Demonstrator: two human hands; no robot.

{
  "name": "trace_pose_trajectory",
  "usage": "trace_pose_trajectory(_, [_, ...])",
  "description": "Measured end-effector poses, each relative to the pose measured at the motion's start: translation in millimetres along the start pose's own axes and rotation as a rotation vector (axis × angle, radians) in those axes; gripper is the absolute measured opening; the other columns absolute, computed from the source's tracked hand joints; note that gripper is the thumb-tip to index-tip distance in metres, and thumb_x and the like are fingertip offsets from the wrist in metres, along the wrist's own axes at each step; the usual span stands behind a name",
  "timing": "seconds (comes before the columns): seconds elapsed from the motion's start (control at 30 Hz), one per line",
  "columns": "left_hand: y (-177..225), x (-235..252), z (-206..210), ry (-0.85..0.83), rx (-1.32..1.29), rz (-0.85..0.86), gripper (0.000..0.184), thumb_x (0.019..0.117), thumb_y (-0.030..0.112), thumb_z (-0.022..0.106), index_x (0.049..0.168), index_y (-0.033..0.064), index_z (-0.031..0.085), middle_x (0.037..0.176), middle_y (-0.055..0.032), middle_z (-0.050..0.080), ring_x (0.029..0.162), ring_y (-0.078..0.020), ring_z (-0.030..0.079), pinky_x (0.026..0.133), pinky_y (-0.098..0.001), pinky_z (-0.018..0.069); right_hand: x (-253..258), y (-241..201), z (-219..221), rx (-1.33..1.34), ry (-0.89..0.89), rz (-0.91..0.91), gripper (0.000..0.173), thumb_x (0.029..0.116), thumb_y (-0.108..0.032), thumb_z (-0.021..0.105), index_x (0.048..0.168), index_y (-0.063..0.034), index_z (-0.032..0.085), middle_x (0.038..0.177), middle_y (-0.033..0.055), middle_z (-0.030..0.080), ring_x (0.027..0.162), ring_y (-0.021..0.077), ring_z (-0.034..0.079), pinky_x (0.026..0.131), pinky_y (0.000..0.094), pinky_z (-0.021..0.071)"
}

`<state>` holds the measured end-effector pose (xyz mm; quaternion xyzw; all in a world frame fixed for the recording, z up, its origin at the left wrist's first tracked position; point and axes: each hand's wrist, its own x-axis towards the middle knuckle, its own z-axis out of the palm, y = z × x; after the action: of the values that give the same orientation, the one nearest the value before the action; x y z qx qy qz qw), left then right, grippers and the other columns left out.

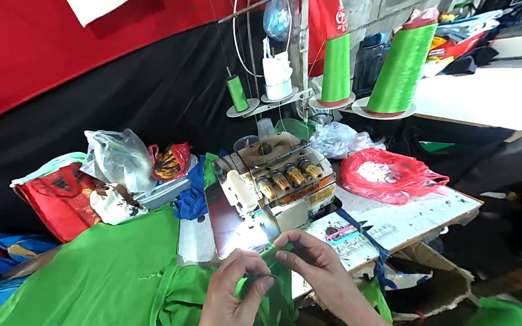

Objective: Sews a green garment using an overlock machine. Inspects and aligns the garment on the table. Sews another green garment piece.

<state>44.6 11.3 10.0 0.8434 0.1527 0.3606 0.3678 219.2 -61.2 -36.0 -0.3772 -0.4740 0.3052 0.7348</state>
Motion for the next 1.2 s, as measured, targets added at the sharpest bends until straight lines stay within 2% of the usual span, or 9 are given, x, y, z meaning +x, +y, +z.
trace_pose_trajectory(0.1, [-6.4, 0.8, 1.5, -0.01, 0.072, 0.003, 0.013, 0.0962, 0.02, 0.07, 0.097, 0.0066, 0.071, 0.129, -0.0113, 0.064, 0.123, -0.0099, 0.058, 0.103, -0.0259, 0.0492, 0.6, -0.1, -1.6, 0.016, -0.061, -0.045, 0.021, 0.0942, -0.005, 0.068, 0.115, -0.0037, 0.068, 0.106, -0.0021, 0.072, 0.093, 0.0035, 0.069, 0.082, 0.022, 0.0602])
trace_pose_trajectory(0.3, [-13.7, -0.7, 1.5, -0.008, -0.038, -0.001, 0.008, 0.0948, 0.01, 0.069, 0.1, 0.0036, 0.07, 0.103, -0.0027, 0.067, 0.1, -0.0028, 0.064, 0.087, -0.018, 0.0546, -1.3, 1.4, -5.0, -0.029, -0.049, -0.053, 0.019, 0.0937, -0.003, 0.065, 0.112, -0.0029, 0.068, 0.104, -0.002, 0.071, 0.092, 0.003, 0.068, 0.081, 0.0215, 0.059])
trace_pose_trajectory(0.4, [-13.1, 0.0, 2.4, -0.01, -0.054, 0.002, 0.009, 0.0944, 0.009, 0.069, 0.1, 0.0022, 0.07, 0.103, -0.0037, 0.067, 0.099, -0.0032, 0.064, 0.087, -0.0183, 0.0549, -1.3, -1.4, -3.7, -0.072, -0.047, -0.032, 0.016, 0.0952, -0.008, 0.065, 0.11, -0.0029, 0.069, 0.099, -0.0026, 0.071, 0.087, 0.0011, 0.067, 0.078, 0.0195, 0.0577])
trace_pose_trajectory(0.57, [-4.0, 0.0, 2.9, 0.018, 0.094, 0.012, 0.011, 0.0937, 0.016, 0.072, 0.095, 0.0049, 0.07, 0.12, -0.0103, 0.06, 0.114, -0.0051, 0.057, 0.095, -0.0183, 0.0501, 2.6, -0.1, -2.8, -0.213, -0.009, -0.14, 0.015, 0.0986, -0.018, 0.065, 0.101, -0.0047, 0.071, 0.095, -0.0027, 0.071, 0.088, -0.0005, 0.067, 0.079, 0.0167, 0.0571])
trace_pose_trajectory(0.63, [5.2, -1.4, 3.1, -0.001, 0.171, 0.039, 0.012, 0.0933, 0.015, 0.072, 0.093, 0.0032, 0.07, 0.112, -0.0126, 0.062, 0.109, -0.0084, 0.059, 0.093, -0.0187, 0.0501, 3.5, 2.6, -5.4, -0.231, -0.036, -0.172, 0.019, 0.0998, -0.022, 0.065, 0.099, -0.0046, 0.071, 0.099, 0.0004, 0.069, 0.091, 0.0027, 0.066, 0.081, 0.0185, 0.0575])
trace_pose_trajectory(0.73, [20.7, -3.9, 4.4, -0.066, 0.198, 0.065, 0.01, 0.0927, 0.009, 0.07, 0.093, -0.0017, 0.069, 0.096, -0.0148, 0.069, 0.098, -0.0155, 0.065, 0.089, -0.0253, 0.0517, 1.8, 3.7, -6.2, -0.205, -0.057, -0.079, 0.019, 0.0989, -0.022, 0.066, 0.1, -0.0037, 0.071, 0.094, -0.001, 0.068, 0.084, 0.0004, 0.065, 0.075, 0.0173, 0.0568])
trace_pose_trajectory(0.87, [21.9, -5.2, 8.8, -0.131, -0.066, 0.018, 0.011, 0.095, 0.003, 0.067, 0.099, -0.0069, 0.065, 0.093, -0.0124, 0.065, 0.084, -0.0067, 0.064, 0.078, -0.0194, 0.0548, -0.8, 5.8, -3.4, -0.145, -0.041, 0.085, 0.009, 0.095, -0.013, 0.069, 0.1, -0.0054, 0.068, 0.086, -0.0053, 0.069, 0.077, -0.002, 0.065, 0.071, 0.0151, 0.0555])
trace_pose_trajectory(1.07, [-0.2, -6.0, 27.7, 0.126, -0.157, -0.227, 0.009, 0.0917, 0.001, 0.067, 0.1, -0.0019, 0.064, 0.087, 0.0006, 0.068, 0.075, -0.0008, 0.065, 0.071, -0.0193, 0.0572, -12.5, 0.0, 5.6, -0.047, 0.011, 0.172, 0.008, 0.0985, -0.013, 0.064, 0.098, -0.007, 0.069, 0.083, -0.0095, 0.068, 0.075, -0.0053, 0.062, 0.069, 0.0131, 0.052])
trace_pose_trajectory(1.2, [-4.8, -5.7, 30.7, 0.163, -0.174, -0.285, 0.005, 0.0925, 0.003, 0.067, 0.097, 0.0021, 0.065, 0.082, 0.0052, 0.065, 0.072, 0.002, 0.061, 0.067, -0.0164, 0.054, -18.0, -2.7, 6.7, -0.026, 0.037, 0.238, 0.02, 0.1036, -0.012, 0.053, 0.101, -0.0061, 0.072, 0.085, -0.0083, 0.07, 0.08, -0.0029, 0.065, 0.075, 0.0177, 0.0555])
